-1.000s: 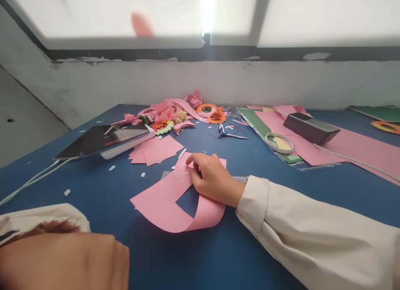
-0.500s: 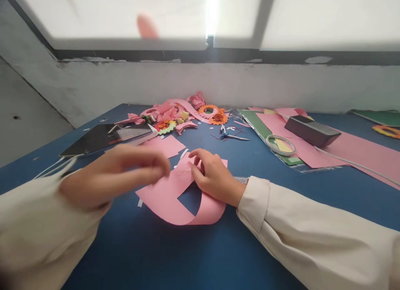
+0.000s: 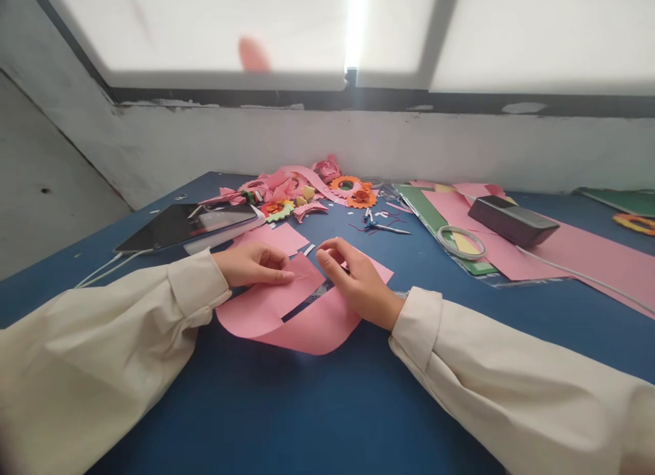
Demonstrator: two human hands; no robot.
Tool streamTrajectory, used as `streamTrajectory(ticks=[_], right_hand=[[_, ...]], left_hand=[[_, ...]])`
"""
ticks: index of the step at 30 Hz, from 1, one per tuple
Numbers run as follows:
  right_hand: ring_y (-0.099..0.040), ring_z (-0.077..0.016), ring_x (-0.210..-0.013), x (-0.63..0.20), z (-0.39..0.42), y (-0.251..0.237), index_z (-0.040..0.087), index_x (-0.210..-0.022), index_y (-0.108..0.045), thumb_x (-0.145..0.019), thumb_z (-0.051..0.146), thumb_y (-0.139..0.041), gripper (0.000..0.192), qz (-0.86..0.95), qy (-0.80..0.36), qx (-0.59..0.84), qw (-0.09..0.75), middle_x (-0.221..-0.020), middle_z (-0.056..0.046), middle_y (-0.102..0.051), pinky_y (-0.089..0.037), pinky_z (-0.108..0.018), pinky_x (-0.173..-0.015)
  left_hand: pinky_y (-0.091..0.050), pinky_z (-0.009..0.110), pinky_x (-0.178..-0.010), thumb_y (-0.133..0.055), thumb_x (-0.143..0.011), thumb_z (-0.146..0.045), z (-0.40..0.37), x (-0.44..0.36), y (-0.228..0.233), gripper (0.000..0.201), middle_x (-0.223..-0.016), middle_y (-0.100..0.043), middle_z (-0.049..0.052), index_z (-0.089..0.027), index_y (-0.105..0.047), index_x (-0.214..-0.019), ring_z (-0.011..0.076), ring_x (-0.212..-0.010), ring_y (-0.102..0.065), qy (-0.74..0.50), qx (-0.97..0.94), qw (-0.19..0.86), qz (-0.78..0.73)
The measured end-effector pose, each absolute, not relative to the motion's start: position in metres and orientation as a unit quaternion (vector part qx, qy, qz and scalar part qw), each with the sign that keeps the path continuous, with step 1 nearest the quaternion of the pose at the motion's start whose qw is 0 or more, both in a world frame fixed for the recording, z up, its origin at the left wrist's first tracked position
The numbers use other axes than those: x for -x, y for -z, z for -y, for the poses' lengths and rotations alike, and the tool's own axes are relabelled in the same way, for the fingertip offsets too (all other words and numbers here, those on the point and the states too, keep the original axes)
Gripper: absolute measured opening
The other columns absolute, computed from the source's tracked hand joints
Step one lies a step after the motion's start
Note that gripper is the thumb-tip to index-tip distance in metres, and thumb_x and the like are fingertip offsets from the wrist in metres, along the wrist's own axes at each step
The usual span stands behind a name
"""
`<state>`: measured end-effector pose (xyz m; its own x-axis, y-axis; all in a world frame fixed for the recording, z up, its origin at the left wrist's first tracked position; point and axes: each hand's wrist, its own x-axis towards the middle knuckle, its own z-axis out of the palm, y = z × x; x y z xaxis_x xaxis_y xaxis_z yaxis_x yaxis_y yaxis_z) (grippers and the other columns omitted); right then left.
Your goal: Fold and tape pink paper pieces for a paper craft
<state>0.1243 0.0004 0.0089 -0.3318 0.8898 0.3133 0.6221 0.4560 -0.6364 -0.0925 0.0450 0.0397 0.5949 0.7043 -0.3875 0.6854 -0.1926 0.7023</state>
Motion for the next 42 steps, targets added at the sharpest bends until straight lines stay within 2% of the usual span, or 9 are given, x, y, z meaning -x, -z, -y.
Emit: streamTrajectory(ticks=[3, 5, 7, 13, 19, 25, 30, 36, 42], right_hand=[[-0.05, -0.0274, -0.113, -0.129, -0.01, -0.001, 0.016, -0.119, -0.049, -0.091, 0.055, -0.031, 0.051, 0.767, -0.145, 0.55, 0.297, -0.122, -0.014, -0.057, -0.036, -0.048, -0.097], [-0.036, -0.0368, -0.127, -0.132, -0.015, 0.005, 0.011, -0.129, -0.043, -0.084, 0.057, -0.045, 0.064, 0.758, -0.111, 0.586, 0.262, -0.137, -0.019, -0.044, -0.023, -0.06, -0.102], [-0.031, -0.0393, -0.131, -0.134, -0.018, 0.007, 0.009, -0.136, -0.036, -0.082, 0.056, -0.049, 0.074, 0.758, -0.096, 0.605, 0.224, -0.142, -0.022, -0.038, -0.02, -0.064, -0.101], [-0.034, -0.0344, -0.131, -0.137, -0.022, 0.0, 0.015, -0.142, -0.029, -0.085, 0.053, -0.047, 0.071, 0.758, -0.084, 0.627, 0.156, -0.142, -0.015, -0.04, -0.028, -0.059, -0.101], [-0.046, -0.0287, -0.121, -0.15, -0.034, -0.011, 0.019, -0.141, -0.029, -0.081, 0.049, -0.06, 0.074, 0.75, -0.103, 0.643, 0.12, -0.13, -0.013, -0.05, -0.04, -0.052, -0.097], [-0.058, -0.0181, -0.098, -0.165, -0.039, -0.023, 0.017, -0.126, -0.047, -0.089, 0.041, -0.053, 0.044, 0.763, -0.158, 0.623, 0.068, -0.116, -0.009, -0.055, -0.051, -0.039, -0.084], [-0.059, -0.0161, -0.093, -0.165, -0.036, -0.029, 0.016, -0.118, -0.052, -0.09, 0.039, -0.053, 0.037, 0.771, -0.172, 0.612, 0.033, -0.11, -0.007, -0.058, -0.052, -0.036, -0.08], [-0.056, -0.0193, -0.104, -0.163, -0.026, -0.039, 0.017, -0.12, -0.051, -0.09, 0.037, -0.053, 0.036, 0.793, -0.11, 0.599, -0.006, -0.12, -0.009, -0.054, -0.05, -0.041, -0.087], [-0.058, -0.0178, -0.098, -0.152, -0.014, -0.041, 0.015, -0.117, -0.052, -0.09, 0.037, -0.053, 0.035, 0.788, -0.063, 0.611, -0.046, -0.114, -0.008, -0.057, -0.051, -0.039, -0.083]], left_hand=[[-0.053, 0.029, -0.068, -0.053, -0.091, -0.038, -0.045, 0.09, -0.041, 0.028, -0.089, -0.06, 0.002, -0.011, -0.059, -0.097, 0.0135, -0.076, -0.06, 0.01, -0.764, 0.438, -0.473], [-0.054, 0.032, -0.074, -0.053, -0.092, -0.038, -0.042, 0.086, -0.042, 0.029, -0.096, -0.061, 0.004, -0.012, -0.058, -0.102, 0.0159, -0.083, -0.061, 0.017, -0.761, 0.427, -0.488], [-0.054, 0.034, -0.077, -0.053, -0.092, -0.039, -0.04, 0.083, -0.043, 0.03, -0.1, -0.061, 0.004, -0.012, -0.058, -0.104, 0.0174, -0.087, -0.061, 0.023, -0.758, 0.415, -0.502], [-0.053, 0.036, -0.08, -0.054, -0.091, -0.04, -0.036, 0.079, -0.045, 0.031, -0.102, -0.061, 0.005, -0.012, -0.058, -0.105, 0.019, -0.091, -0.061, 0.033, -0.764, 0.388, -0.514], [-0.053, 0.037, -0.081, -0.054, -0.091, -0.04, -0.037, 0.08, -0.04, 0.033, -0.105, -0.06, 0.005, -0.012, -0.058, -0.107, 0.0206, -0.093, -0.06, 0.026, -0.774, 0.379, -0.507], [-0.053, 0.038, -0.082, -0.054, -0.091, -0.039, -0.037, 0.081, -0.038, 0.033, -0.107, -0.06, 0.005, -0.012, -0.057, -0.109, 0.0211, -0.095, -0.06, 0.026, -0.773, 0.38, -0.507], [-0.053, 0.038, -0.082, -0.054, -0.091, -0.039, -0.036, 0.082, -0.038, 0.032, -0.108, -0.06, 0.006, -0.013, -0.057, -0.109, 0.0206, -0.095, -0.06, 0.025, -0.777, 0.381, -0.501], [-0.053, 0.037, -0.081, -0.054, -0.091, -0.04, -0.036, 0.083, -0.038, 0.033, -0.106, -0.06, 0.005, -0.012, -0.057, -0.108, 0.0206, -0.094, -0.06, 0.017, -0.783, 0.386, -0.487], [-0.053, 0.037, -0.081, -0.054, -0.091, -0.04, -0.035, 0.084, -0.039, 0.033, -0.106, -0.06, 0.005, -0.012, -0.057, -0.108, 0.0203, -0.093, -0.06, 0.015, -0.787, 0.388, -0.479]])
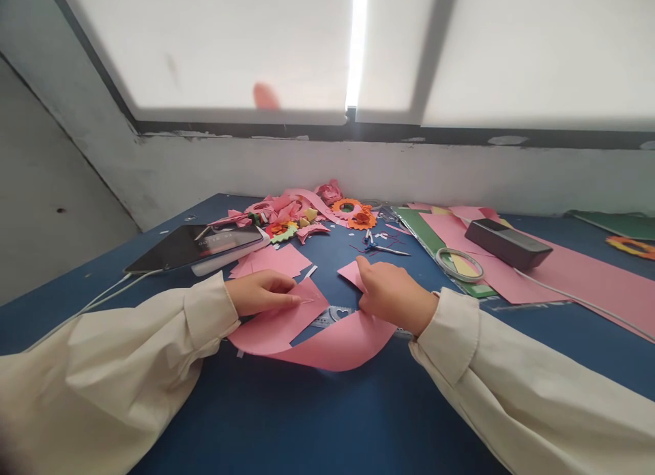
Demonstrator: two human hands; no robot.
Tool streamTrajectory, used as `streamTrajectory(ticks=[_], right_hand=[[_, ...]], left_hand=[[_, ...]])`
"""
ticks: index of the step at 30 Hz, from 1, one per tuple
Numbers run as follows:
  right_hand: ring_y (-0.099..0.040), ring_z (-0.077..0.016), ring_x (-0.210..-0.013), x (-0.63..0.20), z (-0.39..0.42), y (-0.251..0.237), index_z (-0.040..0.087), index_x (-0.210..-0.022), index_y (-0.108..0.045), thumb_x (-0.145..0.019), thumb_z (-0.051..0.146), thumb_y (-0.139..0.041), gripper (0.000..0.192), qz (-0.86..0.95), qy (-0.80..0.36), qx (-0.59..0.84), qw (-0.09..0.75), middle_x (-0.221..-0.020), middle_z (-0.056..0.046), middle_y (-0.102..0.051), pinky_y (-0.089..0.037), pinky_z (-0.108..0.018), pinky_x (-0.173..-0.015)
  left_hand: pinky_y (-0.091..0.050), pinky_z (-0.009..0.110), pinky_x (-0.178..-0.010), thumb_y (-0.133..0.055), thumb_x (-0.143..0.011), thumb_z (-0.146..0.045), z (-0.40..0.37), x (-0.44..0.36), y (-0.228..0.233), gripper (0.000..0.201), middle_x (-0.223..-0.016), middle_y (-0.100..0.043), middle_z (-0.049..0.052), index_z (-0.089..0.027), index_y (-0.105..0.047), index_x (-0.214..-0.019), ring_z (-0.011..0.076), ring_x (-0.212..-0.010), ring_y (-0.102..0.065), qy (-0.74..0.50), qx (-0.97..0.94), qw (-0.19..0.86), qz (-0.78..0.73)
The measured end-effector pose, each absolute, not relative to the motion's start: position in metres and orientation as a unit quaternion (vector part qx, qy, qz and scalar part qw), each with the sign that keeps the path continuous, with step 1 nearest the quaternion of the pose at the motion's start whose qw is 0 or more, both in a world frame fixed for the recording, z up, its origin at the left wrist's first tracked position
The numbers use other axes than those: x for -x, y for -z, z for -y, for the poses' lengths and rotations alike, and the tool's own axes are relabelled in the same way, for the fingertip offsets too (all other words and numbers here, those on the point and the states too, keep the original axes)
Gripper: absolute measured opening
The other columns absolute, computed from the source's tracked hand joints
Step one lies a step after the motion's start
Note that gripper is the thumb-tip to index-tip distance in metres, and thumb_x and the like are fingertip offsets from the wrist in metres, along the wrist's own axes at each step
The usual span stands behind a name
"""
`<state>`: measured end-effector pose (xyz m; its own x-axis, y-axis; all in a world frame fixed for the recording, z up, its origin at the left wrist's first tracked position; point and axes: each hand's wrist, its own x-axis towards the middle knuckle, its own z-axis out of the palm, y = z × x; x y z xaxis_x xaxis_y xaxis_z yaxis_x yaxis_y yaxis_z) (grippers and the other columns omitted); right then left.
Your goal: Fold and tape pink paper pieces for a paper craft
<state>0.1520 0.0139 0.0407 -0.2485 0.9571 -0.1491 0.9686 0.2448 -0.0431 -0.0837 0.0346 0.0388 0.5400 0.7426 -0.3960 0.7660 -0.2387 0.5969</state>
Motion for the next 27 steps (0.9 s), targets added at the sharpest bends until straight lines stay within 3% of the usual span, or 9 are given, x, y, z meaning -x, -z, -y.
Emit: streamTrajectory(ticks=[9, 22, 27], right_hand=[[-0.057, -0.0191, -0.102, -0.158, -0.023, -0.031, 0.016, -0.119, -0.052, -0.09, 0.037, -0.053, 0.036, -0.806, 0.018, -0.592, 0.024, -0.118, -0.009, -0.055, -0.05, -0.04, -0.086], [-0.058, -0.0176, -0.097, -0.143, -0.018, -0.013, 0.013, -0.114, -0.054, -0.09, 0.037, -0.054, 0.035, -0.765, -0.148, -0.626, 0.022, -0.112, -0.009, -0.057, -0.051, -0.037, -0.083], [-0.061, -0.014, -0.073, -0.143, -0.006, -0.013, 0.009, -0.092, -0.062, -0.091, 0.023, -0.051, 0.017, -0.805, -0.265, -0.525, -0.085, -0.08, -0.007, -0.064, -0.051, -0.034, -0.074]], left_hand=[[-0.054, 0.036, -0.079, -0.054, -0.091, -0.041, -0.036, 0.086, -0.031, 0.033, -0.103, -0.061, 0.004, -0.012, -0.058, -0.106, 0.0196, -0.091, -0.061, -0.002, -0.8, 0.38, -0.464], [-0.053, 0.036, -0.079, -0.054, -0.091, -0.041, -0.033, 0.084, -0.035, 0.032, -0.102, -0.061, 0.004, -0.012, -0.058, -0.105, 0.0195, -0.091, -0.061, -0.01, -0.773, 0.437, -0.46], [-0.054, 0.035, -0.078, -0.053, -0.091, -0.04, -0.036, 0.086, -0.033, 0.032, -0.101, -0.061, 0.005, -0.012, -0.058, -0.106, 0.0177, -0.088, -0.061, -0.002, -0.736, 0.506, -0.45]])
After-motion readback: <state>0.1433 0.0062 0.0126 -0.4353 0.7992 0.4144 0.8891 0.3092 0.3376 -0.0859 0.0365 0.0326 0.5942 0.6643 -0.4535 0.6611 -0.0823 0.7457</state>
